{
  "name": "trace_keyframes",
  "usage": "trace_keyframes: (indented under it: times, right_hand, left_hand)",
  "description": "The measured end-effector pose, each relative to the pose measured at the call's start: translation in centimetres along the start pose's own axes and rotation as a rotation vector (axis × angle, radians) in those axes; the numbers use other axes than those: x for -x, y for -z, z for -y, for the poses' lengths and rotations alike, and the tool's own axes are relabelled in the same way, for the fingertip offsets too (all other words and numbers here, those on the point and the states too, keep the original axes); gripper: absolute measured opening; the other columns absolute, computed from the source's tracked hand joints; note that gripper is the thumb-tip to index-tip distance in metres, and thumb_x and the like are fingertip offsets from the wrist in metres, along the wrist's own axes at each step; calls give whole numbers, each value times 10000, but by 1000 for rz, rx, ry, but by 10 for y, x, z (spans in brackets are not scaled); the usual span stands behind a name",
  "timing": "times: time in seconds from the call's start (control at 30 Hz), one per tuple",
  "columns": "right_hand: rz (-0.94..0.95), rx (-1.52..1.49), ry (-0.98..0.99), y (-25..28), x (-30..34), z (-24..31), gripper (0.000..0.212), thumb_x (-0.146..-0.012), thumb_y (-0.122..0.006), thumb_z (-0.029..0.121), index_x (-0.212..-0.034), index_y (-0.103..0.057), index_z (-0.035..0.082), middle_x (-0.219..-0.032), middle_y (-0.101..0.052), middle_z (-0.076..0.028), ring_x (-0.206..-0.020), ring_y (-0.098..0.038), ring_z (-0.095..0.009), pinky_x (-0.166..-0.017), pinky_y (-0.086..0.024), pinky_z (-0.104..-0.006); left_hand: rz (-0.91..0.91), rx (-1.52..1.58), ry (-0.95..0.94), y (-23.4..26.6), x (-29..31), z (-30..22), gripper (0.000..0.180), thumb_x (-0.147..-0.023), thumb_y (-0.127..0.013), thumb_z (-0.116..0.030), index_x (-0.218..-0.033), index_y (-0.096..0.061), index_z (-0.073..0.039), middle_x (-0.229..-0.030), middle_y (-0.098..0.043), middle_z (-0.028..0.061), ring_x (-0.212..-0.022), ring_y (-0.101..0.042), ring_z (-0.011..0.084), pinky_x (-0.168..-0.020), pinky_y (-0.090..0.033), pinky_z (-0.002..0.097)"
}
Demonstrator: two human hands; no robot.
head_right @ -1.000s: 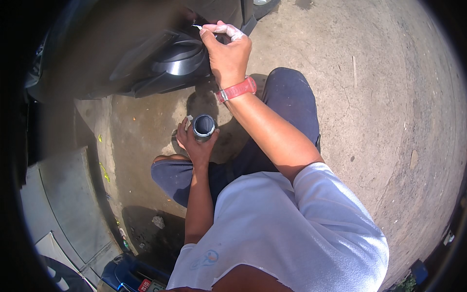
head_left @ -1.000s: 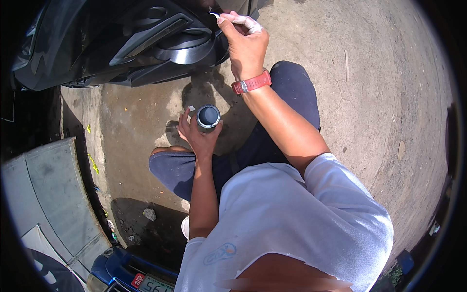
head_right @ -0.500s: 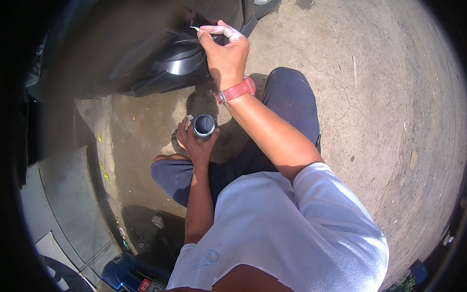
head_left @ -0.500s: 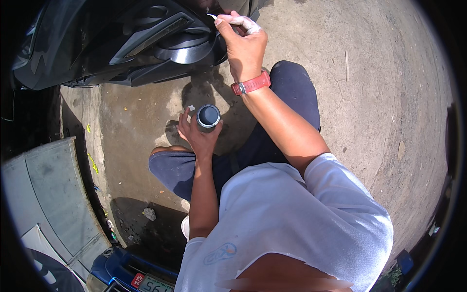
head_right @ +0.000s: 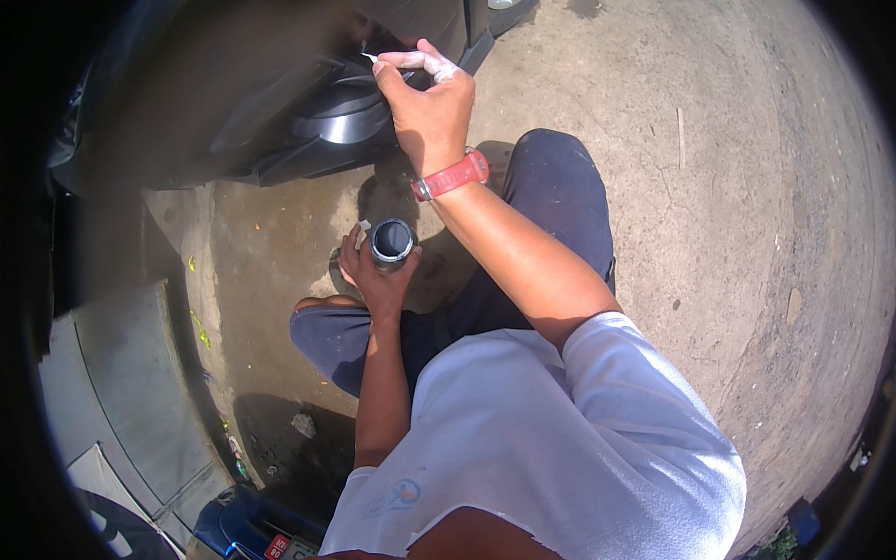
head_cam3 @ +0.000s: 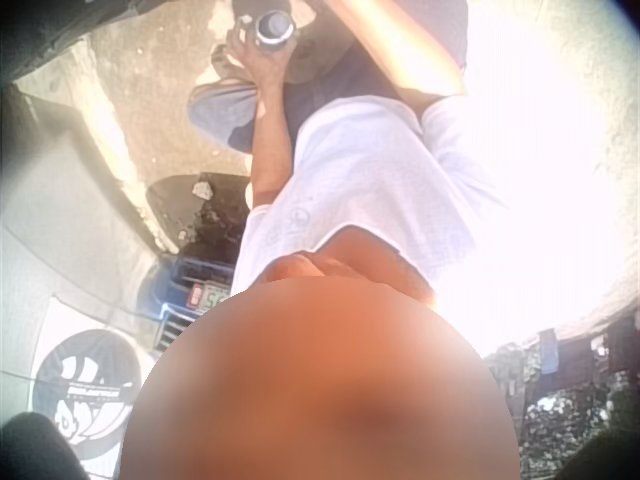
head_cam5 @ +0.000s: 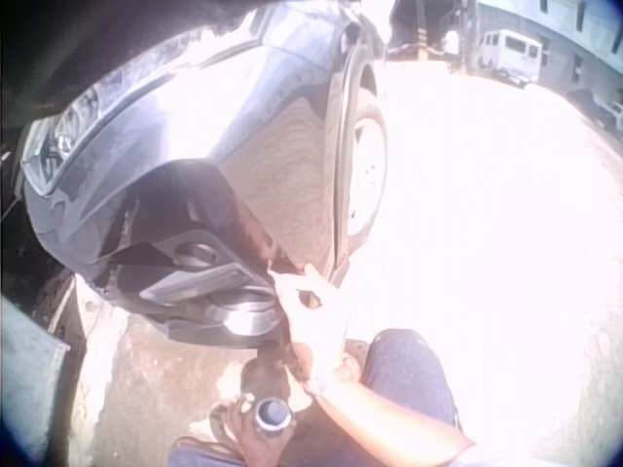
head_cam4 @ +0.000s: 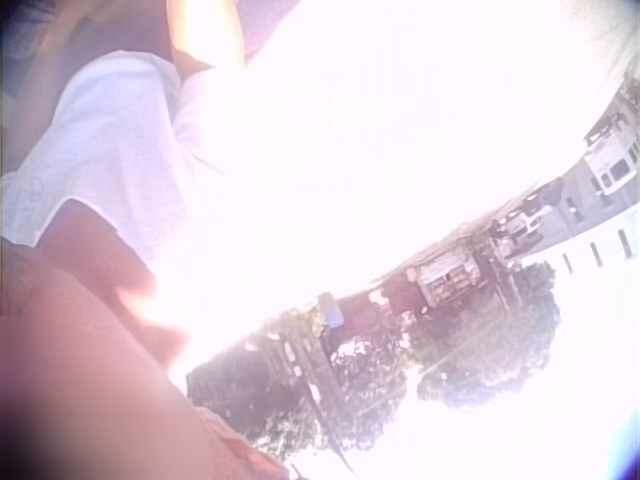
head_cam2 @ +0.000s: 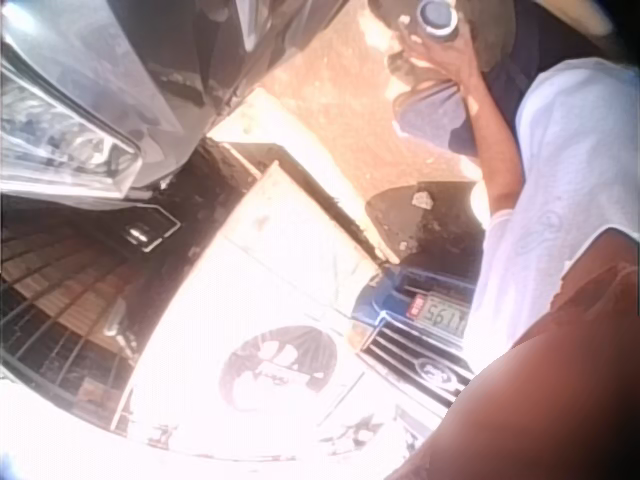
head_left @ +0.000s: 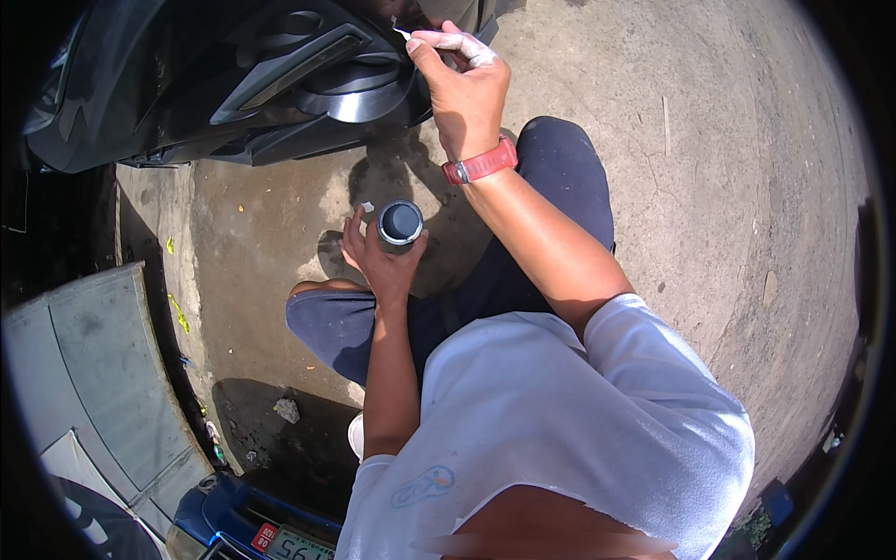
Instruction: The person uses a small brush to apply black paint to a scratch on the front bumper of a black car. They repeatedly dip the brush into a small paint can and carefully apply the paint to the damaged area.
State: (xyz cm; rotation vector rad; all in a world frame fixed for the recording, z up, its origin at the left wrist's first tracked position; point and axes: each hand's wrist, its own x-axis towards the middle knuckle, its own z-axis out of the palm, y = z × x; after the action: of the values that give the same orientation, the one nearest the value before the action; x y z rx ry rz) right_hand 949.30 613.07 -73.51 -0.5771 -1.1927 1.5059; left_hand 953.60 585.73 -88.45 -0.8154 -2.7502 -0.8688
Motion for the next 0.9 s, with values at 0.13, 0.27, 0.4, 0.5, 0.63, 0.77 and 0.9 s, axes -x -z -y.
trace_keyframes:
  times: [0.13, 0.27, 0.4, 0.5, 0.63, 0.77, 0.9]
  right_hand:
    - [24, 0, 14, 0, -1, 1, 131, -964, -869, 129, -950, -898, 3, -976, -892, -82, -1167, -796, -246, -1270, -503, -453]
    - [17, -30, 48, 3, -1, -3, 143, -972, -864, 129, -945, -893, -9, -957, -888, -75, -1102, -799, -214, -1280, -498, -454]
    - [78, -7, -24, 8, -2, -6, 79, -988, -908, 70, -1055, -914, 29, -1137, -881, -68, -1419, -703, -261, -1195, -518, -408]
    - [61, 3, -7, 6, -2, -3, 86, -981, -893, 90, -1020, -906, 14, -1071, -884, -76, -1302, -738, -250, -1223, -512, -428]
    - [27, 15, 45, 1, -2, 1, 139, -968, -858, 128, -951, -893, -6, -945, -886, -96, -1061, -806, -221, -1279, -503, -463]
    - [25, 11, 63, 1, -1, 0, 145, -965, -864, 145, -962, -899, 4, -954, -889, -95, -1067, -808, -226, -1279, -503, -470]
    - [29, 66, 39, 2, 0, -4, 133, -968, -887, 140, -1001, -908, 13, -1020, -892, -89, -1221, -771, -266, -1247, -506, -454]
  left_hand:
    - [-3, 0, 1, -1, 0, 0, 835, -684, -1081, -401, -1371, -740, -72, -1691, -550, 147, -1645, -383, 471, -1359, -223, 737]
    - [-2, 1, -2, 0, 0, 0, 840, -683, -1082, -402, -1375, -739, -73, -1692, -549, 146, -1644, -384, 473, -1355, -224, 743]
    - [-2, 4, -3, 0, 0, 1, 842, -681, -1083, -406, -1376, -740, -75, -1694, -549, 146, -1644, -384, 475, -1354, -225, 742]
    - [6, 4, 5, 0, 1, 1, 839, -681, -1083, -407, -1373, -744, -75, -1696, -548, 146, -1642, -386, 475, -1353, -226, 741]
    - [-1, 4, 0, 0, 0, 1, 836, -679, -1083, -408, -1369, -748, -75, -1693, -551, 149, -1640, -389, 474, -1354, -224, 738]
    - [3, 5, 1, -1, 0, 2, 837, -676, -1084, -405, -1368, -747, -75, -1689, -556, 151, -1638, -391, 474, -1356, -224, 735]
    - [3, 2, -2, -2, 0, 2, 834, -675, -1084, -400, -1364, -745, -74, -1687, -557, 151, -1638, -389, 473, -1360, -225, 729]
